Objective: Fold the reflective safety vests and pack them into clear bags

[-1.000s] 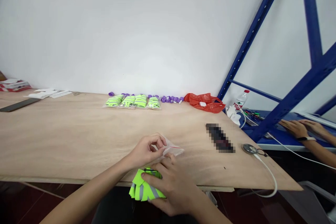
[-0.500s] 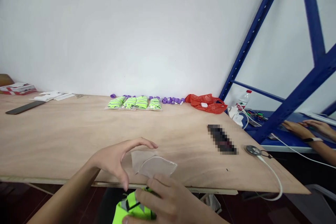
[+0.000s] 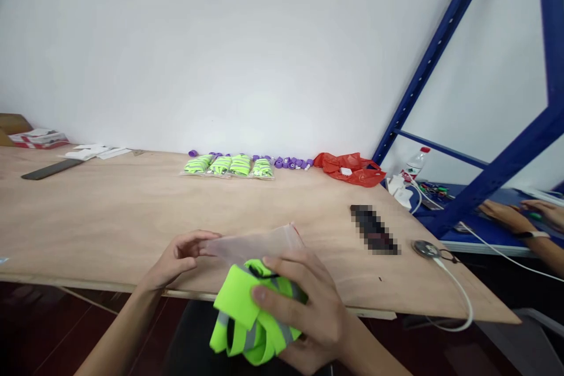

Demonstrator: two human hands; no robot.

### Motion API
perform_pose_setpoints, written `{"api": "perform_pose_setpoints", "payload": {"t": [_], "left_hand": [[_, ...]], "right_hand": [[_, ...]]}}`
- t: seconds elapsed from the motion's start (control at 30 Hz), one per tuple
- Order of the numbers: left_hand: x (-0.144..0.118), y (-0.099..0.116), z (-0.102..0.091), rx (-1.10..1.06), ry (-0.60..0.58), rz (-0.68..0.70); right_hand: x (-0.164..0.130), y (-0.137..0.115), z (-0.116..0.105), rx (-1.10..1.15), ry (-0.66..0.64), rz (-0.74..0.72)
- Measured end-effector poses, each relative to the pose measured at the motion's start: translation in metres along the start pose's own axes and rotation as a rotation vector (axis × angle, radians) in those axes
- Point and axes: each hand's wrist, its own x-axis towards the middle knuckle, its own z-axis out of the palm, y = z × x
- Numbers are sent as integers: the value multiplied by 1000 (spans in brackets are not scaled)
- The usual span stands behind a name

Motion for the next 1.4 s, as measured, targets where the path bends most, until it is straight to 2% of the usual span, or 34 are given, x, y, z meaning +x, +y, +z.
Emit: {"api": "perform_pose_setpoints", "payload": {"t": [0.13,0.2,0.27,0.3,0.33,0.4,0.5,0.6,0.7,0.77,0.87,1.0,1.1,1.27,1.4], "left_hand": [[0,0,8,167,167,-25],[6,9,3,185,199,3],[17,24,-3,174,165,56],[24,34,-3,173,99,76],[33,44,-2,186,-17,79],[54,65,7,221,-315,70],[83,85,31,312,-733,-57],[101,82,53,242,-1033,-196],[109,65,63,114,-1220,-252],[110,54,66,56,-1254,-269],[110,46,67,20,-1233,-304],[109,44,66,-4,-1170,-314],[108,44,63,-30,-1130,-303],[109,43,55,-1,-1042,-228],[109,43,51,-23,-1003,-228]], "right_hand": [[-4,9,-1,-13,-30,30],[-4,7,-4,-52,-68,-2],[-3,2,-8,-90,-118,-34],[-1,-1,-8,-98,-146,-53],[2,-5,-8,-95,-165,-81],[9,-12,-5,-71,-206,-158],[19,-20,3,-39,-259,-250],[23,-22,10,-36,-281,-250],[21,-22,12,-46,-309,-255],[19,-22,12,-35,-318,-255],[17,-20,12,-4,-300,-240],[20,-16,16,3,-229,-197],[21,-10,20,42,-176,-224],[18,0,26,66,-186,-269],[15,4,28,62,-206,-264]]}}
